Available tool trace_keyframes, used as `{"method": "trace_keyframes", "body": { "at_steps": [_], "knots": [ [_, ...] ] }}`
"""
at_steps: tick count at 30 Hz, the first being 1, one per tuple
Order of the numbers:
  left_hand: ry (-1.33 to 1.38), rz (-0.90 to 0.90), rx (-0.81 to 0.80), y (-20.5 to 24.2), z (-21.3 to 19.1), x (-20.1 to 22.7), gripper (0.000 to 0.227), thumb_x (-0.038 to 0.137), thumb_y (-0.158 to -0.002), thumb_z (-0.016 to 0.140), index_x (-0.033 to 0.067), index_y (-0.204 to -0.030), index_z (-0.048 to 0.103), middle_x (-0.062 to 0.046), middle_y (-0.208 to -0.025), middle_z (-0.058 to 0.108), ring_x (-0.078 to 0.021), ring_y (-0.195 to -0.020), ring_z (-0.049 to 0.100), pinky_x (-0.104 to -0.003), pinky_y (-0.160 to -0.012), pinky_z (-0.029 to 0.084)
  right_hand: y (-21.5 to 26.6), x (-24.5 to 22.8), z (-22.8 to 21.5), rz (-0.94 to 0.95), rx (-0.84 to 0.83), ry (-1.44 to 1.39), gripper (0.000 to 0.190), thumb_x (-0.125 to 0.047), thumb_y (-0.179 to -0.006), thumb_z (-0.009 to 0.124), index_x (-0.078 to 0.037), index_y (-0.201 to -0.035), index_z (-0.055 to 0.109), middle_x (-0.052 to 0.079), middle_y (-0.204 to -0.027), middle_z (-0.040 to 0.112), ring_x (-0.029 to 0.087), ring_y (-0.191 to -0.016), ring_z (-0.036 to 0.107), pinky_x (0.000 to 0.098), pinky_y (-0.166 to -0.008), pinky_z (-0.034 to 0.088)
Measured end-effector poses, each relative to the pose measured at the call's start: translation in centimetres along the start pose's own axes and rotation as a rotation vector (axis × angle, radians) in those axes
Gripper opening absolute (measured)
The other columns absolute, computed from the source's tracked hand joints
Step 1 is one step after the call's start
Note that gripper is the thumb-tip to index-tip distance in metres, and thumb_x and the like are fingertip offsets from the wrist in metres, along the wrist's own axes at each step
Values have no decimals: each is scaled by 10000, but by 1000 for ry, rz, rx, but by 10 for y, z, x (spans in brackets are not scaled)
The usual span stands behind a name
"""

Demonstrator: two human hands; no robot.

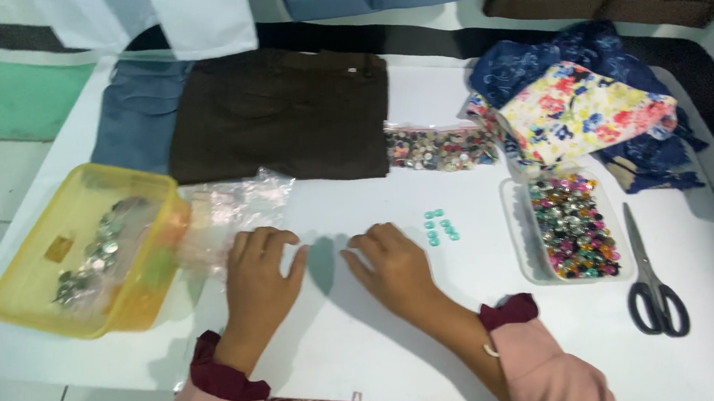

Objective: The person sorts colorful buttons into small plastic bags. They select buttons from a container and place them into bags one by one, eventually storing the bags in a yellow plastic bin.

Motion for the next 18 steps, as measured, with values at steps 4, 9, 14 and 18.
{"method": "trace_keyframes", "body": {
  "at_steps": [4,9,14,18],
  "knots": [
    [-90,-65,20,13,-21,-26,259,169,-887,734,155,-1138,676,-36,-1055,640,-230,-1015,630,-359,-814,513,-25,-45,38,-74,-158,-58,143,-114,-875,757,-85,-1012,735,89,-856,651,222,-795,671,281,-606,564],
    [6,-147,-78,37,-4,-57,601,30,-749,732,92,-1334,613,-129,-1213,643,-348,-1188,612,-460,-900,531,-54,-78,70,-98,-314,-60,291,-26,-906,669,-3,-1193,705,200,-1134,676,285,-1056,646,297,-707,599],
    [5,-190,-134,40,2,-60,707,-39,-701,701,89,-1383,569,-146,-1253,637,-357,-1258,577,-482,-964,516,-49,-71,119,-131,-361,1,228,-4,-892,681,8,-1112,735,189,-1088,704,271,-1004,666,282,-681,603],
    [-12,-259,-221,40,5,-59,708,-51,-728,673,112,-1406,553,-128,-1280,636,-332,-1311,542,-484,-1018,491,-49,-67,124,-123,-416,-4,149,-12,-913,669,-14,-1034,756,177,-1049,733,251,-971,693,245,-696,593]
  ]
}}
Point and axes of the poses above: each hand's wrist, its own y-axis away from the middle knuckle, its own z-axis out of the palm, x = y × z, the point moved 3 cm from there along -y, towards the middle knuckle
